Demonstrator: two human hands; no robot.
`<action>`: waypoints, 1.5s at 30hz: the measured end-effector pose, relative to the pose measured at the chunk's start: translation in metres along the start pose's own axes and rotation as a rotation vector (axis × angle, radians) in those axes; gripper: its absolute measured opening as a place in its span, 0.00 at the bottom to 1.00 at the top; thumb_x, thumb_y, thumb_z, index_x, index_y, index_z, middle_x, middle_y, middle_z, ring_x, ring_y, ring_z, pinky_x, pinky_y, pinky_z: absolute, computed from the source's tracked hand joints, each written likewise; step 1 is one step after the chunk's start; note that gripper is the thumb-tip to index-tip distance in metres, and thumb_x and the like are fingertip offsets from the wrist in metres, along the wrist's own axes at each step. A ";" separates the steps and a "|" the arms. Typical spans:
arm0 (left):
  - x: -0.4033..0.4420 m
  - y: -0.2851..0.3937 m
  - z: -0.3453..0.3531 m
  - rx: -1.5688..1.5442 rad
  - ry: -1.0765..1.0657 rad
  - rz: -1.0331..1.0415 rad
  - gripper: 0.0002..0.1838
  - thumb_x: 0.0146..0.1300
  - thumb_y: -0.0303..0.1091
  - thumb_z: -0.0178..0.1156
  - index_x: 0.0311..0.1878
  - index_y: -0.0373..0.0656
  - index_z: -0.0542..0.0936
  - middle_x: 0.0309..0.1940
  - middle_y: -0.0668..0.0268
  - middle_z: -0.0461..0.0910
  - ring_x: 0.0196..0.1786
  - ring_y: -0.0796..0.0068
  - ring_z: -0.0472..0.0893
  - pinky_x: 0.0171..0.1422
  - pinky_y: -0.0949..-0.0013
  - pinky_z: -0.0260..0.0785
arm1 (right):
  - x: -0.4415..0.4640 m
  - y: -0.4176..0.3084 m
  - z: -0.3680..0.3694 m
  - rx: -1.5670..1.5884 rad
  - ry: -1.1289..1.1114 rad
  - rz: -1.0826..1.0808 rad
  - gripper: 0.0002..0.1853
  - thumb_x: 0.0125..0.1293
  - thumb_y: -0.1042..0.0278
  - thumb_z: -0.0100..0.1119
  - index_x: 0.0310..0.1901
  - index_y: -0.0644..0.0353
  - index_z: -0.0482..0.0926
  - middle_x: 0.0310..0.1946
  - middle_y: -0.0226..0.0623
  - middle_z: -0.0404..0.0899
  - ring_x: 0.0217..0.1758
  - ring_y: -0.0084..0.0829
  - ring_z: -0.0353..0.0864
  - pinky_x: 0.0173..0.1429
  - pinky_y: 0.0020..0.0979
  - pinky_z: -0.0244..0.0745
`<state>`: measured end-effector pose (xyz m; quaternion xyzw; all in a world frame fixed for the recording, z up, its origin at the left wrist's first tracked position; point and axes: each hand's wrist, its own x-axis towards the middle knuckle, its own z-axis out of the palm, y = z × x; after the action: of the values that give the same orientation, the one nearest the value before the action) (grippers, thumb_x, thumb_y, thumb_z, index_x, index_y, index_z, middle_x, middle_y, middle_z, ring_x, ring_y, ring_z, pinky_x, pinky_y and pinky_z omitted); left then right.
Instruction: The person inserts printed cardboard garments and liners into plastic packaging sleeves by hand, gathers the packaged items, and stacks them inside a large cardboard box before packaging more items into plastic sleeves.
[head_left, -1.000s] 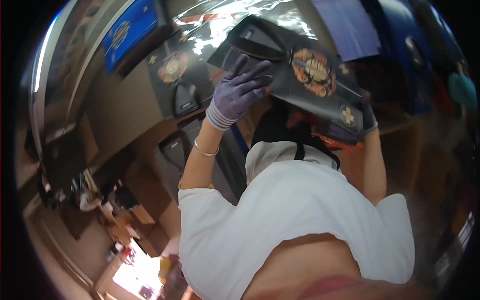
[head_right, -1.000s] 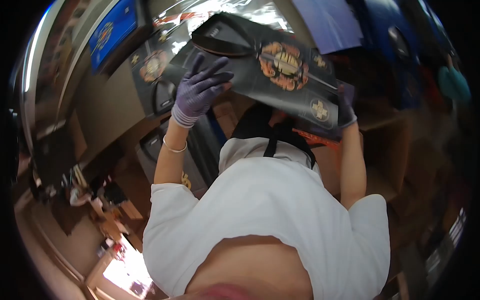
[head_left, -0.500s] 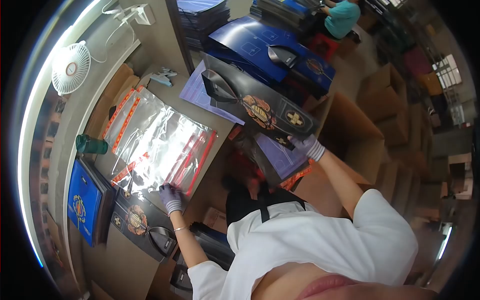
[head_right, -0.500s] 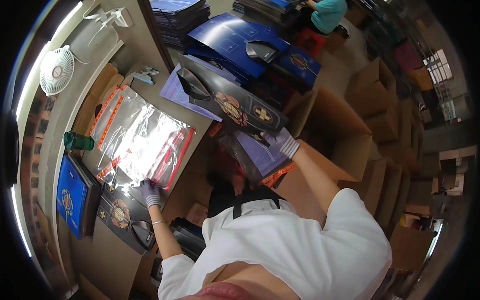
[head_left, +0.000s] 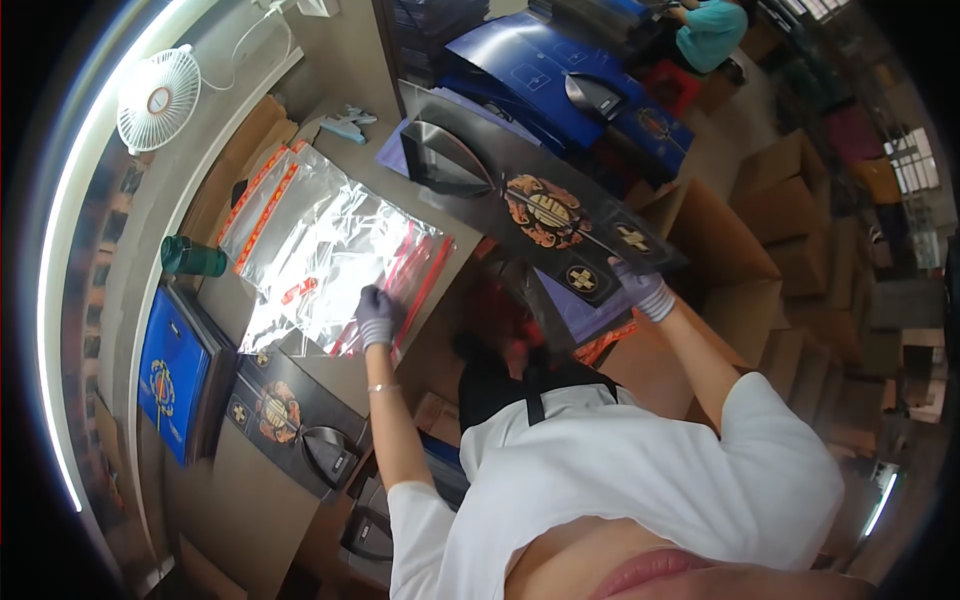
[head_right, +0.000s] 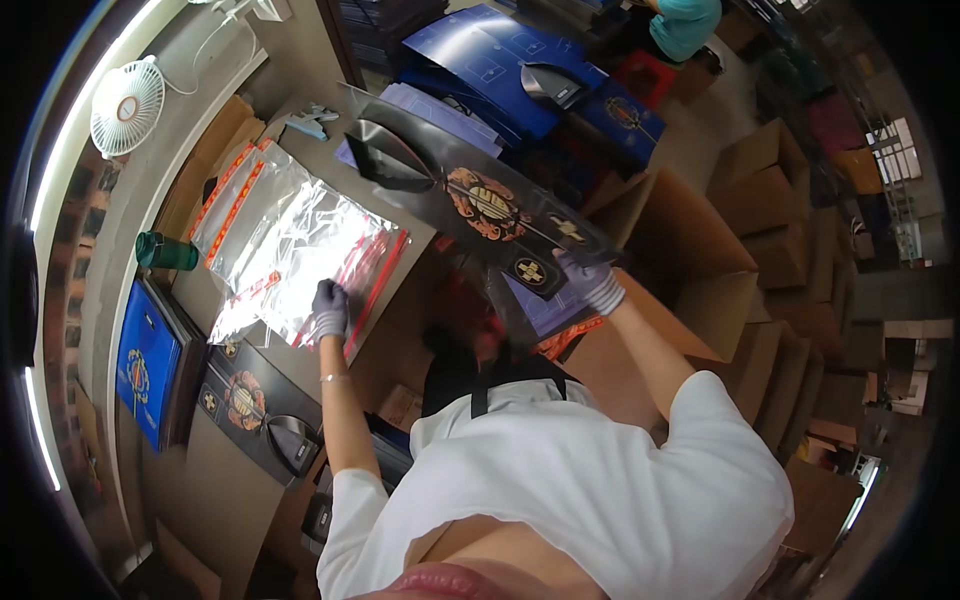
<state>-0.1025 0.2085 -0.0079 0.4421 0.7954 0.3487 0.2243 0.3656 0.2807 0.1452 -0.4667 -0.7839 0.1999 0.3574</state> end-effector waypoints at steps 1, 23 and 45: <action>-0.001 0.006 0.007 0.091 0.042 0.013 0.07 0.56 0.33 0.52 0.33 0.40 0.71 0.24 0.54 0.75 0.28 0.57 0.75 0.37 0.62 0.68 | -0.003 -0.003 -0.010 -0.003 -0.006 -0.008 0.09 0.59 0.68 0.58 0.39 0.63 0.78 0.37 0.41 0.79 0.40 0.37 0.79 0.45 0.33 0.73; 0.016 0.047 -0.004 0.053 0.006 -0.341 0.13 0.50 0.42 0.54 0.34 0.47 0.82 0.34 0.55 0.80 0.40 0.57 0.79 0.48 0.62 0.69 | -0.021 -0.034 -0.025 0.045 -0.207 -0.055 0.13 0.56 0.74 0.61 0.43 0.67 0.76 0.41 0.42 0.78 0.42 0.35 0.76 0.49 0.33 0.69; -0.067 0.100 -0.060 -0.010 0.464 -0.103 0.08 0.51 0.33 0.60 0.33 0.40 0.78 0.29 0.60 0.80 0.31 0.70 0.79 0.40 0.69 0.70 | 0.081 -0.006 -0.119 0.765 -0.653 0.913 0.23 0.49 0.71 0.58 0.50 0.67 0.71 0.44 0.39 0.76 0.46 0.29 0.76 0.52 0.28 0.69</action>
<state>-0.0535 0.1659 0.1104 0.3080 0.8453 0.4331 0.0552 0.4261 0.3467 0.2583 -0.5074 -0.4499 0.7247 0.1221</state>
